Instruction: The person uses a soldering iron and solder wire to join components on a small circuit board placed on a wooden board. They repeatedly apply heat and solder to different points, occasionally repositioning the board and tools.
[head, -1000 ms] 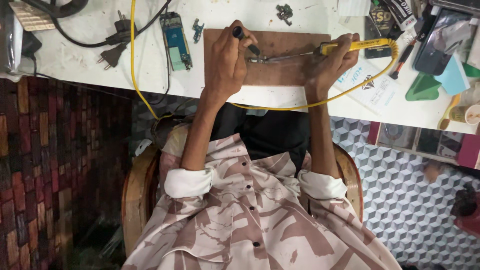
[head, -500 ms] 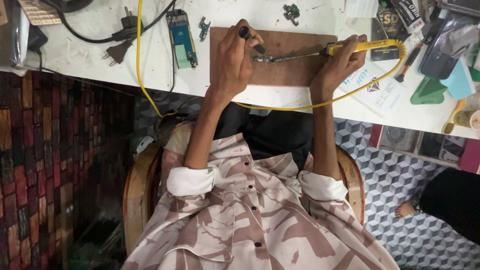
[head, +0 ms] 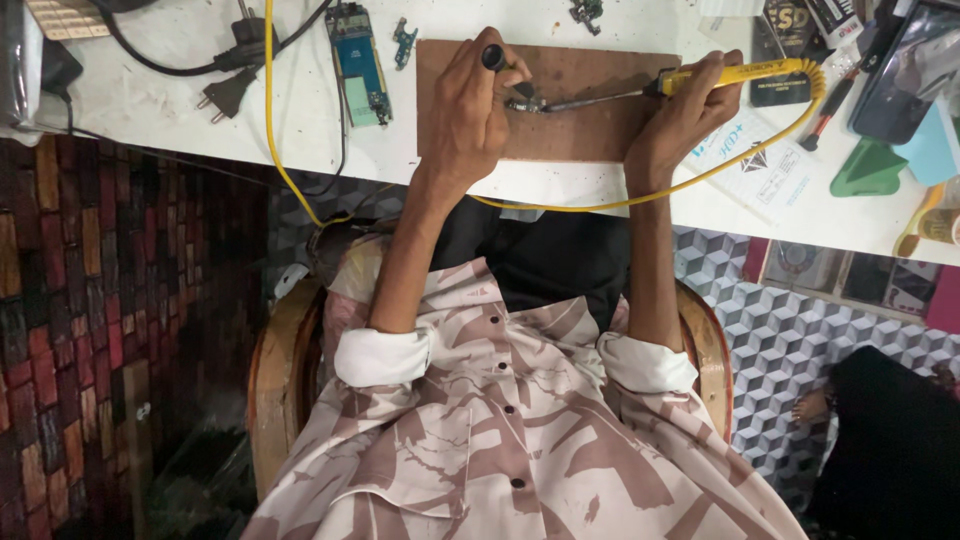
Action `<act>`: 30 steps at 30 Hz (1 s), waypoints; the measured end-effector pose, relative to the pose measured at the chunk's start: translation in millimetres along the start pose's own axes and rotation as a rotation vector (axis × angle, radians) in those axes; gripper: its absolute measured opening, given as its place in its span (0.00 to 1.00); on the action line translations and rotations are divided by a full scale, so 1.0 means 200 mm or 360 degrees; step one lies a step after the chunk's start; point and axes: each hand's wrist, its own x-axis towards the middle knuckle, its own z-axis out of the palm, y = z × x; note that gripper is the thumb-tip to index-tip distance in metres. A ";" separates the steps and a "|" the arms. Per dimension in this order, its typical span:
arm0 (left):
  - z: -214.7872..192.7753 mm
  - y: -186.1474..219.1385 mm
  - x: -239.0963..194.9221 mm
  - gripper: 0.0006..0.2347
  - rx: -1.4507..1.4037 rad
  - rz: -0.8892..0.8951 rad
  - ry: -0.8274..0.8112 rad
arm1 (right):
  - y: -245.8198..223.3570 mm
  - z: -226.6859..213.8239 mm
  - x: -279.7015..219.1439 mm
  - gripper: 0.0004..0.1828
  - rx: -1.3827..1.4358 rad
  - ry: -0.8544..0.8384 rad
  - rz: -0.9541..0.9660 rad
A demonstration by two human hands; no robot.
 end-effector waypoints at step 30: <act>-0.01 -0.01 -0.01 0.07 -0.0034 -0.0021 0.0023 | 0.12 -0.05 0.00 0.15 0.0094 0.0037 -0.0135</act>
